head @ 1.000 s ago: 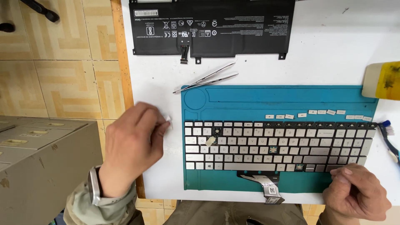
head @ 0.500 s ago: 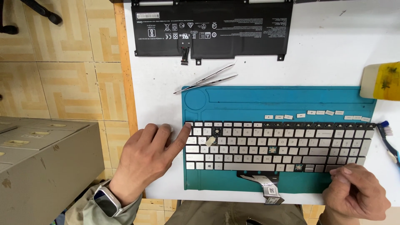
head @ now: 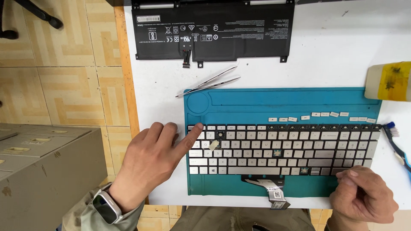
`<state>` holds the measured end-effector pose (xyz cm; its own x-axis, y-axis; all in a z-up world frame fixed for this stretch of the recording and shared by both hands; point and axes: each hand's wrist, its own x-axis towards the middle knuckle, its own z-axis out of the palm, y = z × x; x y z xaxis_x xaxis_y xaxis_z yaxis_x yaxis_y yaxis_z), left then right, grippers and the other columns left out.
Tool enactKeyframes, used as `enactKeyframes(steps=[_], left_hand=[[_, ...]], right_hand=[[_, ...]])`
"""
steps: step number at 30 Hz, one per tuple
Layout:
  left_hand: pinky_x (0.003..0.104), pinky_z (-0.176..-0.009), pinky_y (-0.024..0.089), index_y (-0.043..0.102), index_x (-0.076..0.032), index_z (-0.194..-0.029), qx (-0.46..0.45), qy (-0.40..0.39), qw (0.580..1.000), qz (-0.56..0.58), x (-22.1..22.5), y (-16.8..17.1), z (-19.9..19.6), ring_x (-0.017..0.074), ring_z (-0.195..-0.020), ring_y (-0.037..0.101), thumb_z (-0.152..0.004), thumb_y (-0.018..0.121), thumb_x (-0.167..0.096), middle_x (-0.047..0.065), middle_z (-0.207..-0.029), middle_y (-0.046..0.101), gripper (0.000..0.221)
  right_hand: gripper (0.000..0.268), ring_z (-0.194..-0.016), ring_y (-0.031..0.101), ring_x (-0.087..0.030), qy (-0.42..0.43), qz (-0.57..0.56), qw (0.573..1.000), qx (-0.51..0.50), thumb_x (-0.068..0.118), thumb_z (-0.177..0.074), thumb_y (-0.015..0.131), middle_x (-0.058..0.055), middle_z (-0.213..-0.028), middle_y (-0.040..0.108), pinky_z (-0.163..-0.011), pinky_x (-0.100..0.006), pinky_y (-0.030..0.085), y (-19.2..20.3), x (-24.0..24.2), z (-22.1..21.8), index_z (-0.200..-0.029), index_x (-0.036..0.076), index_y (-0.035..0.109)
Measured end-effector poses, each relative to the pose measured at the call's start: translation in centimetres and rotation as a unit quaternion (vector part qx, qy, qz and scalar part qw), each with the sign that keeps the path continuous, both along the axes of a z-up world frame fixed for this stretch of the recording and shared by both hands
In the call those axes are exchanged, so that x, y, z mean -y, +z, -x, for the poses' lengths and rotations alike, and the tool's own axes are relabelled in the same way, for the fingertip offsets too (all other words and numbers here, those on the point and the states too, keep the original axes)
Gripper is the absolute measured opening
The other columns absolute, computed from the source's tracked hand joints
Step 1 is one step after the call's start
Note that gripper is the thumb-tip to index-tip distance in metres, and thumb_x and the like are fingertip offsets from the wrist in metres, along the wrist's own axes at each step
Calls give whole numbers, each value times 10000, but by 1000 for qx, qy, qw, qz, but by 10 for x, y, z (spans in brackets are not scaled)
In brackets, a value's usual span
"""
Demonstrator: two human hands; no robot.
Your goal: Cleaning and inspecting a laptop keyboard using a toothbrush and a small cloth on a repair bench
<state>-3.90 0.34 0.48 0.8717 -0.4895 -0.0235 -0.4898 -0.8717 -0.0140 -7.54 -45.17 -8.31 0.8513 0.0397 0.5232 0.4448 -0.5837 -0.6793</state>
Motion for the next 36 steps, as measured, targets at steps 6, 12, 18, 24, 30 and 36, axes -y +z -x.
enactKeyframes(steps=[6,12,18,24,30,36], left_hand=[[310,-496,344,502,-230,-1542,14,-20,999,-42,0,-10,2,214,-692,413,-883,504,80,62,-935,486,728],[319,-491,368,469,-262,-1558,-5,-21,999,-37,1,-11,0,222,-717,435,-838,530,92,49,-937,484,805],[324,-511,388,493,-279,-1540,-2,-20,999,-30,-17,-11,3,223,-731,443,-848,540,137,50,-963,498,809],[322,-505,387,455,-292,-1567,3,-35,999,-14,-22,-14,0,222,-733,452,-850,517,157,42,-936,504,848],[331,-504,394,507,-290,-1537,-5,-32,999,-21,-18,-11,1,229,-725,445,-839,535,144,41,-928,500,822],[320,-499,402,480,-334,-1549,-25,-50,995,-81,-10,-9,-4,220,-720,466,-813,596,44,34,-930,492,836]], right_hand=[[16,-587,584,-380,11,0,1000,-15,-208,-976,555,-321,-718,550,-590,-439,484,2,2,0,-975,-224,553],[65,-585,578,-382,4,-9,1000,-17,-155,-989,575,-323,-726,546,-585,-440,483,1,2,1,-971,-214,553],[56,-589,577,-377,-2,-19,1000,-14,-161,-989,579,-326,-728,545,-604,-443,492,0,3,2,-974,-210,556],[89,-593,579,-366,-6,-17,999,-26,-122,-1003,582,-323,-732,553,-613,-444,503,3,1,1,-985,-204,552],[63,-573,566,-354,-8,-27,999,-18,-123,-995,564,-309,-715,538,-589,-433,488,2,0,1,-982,-185,557],[57,-552,564,-352,2,-24,1000,-2,-143,-980,556,-300,-682,521,-563,-425,484,2,0,-2,-955,-191,540]])
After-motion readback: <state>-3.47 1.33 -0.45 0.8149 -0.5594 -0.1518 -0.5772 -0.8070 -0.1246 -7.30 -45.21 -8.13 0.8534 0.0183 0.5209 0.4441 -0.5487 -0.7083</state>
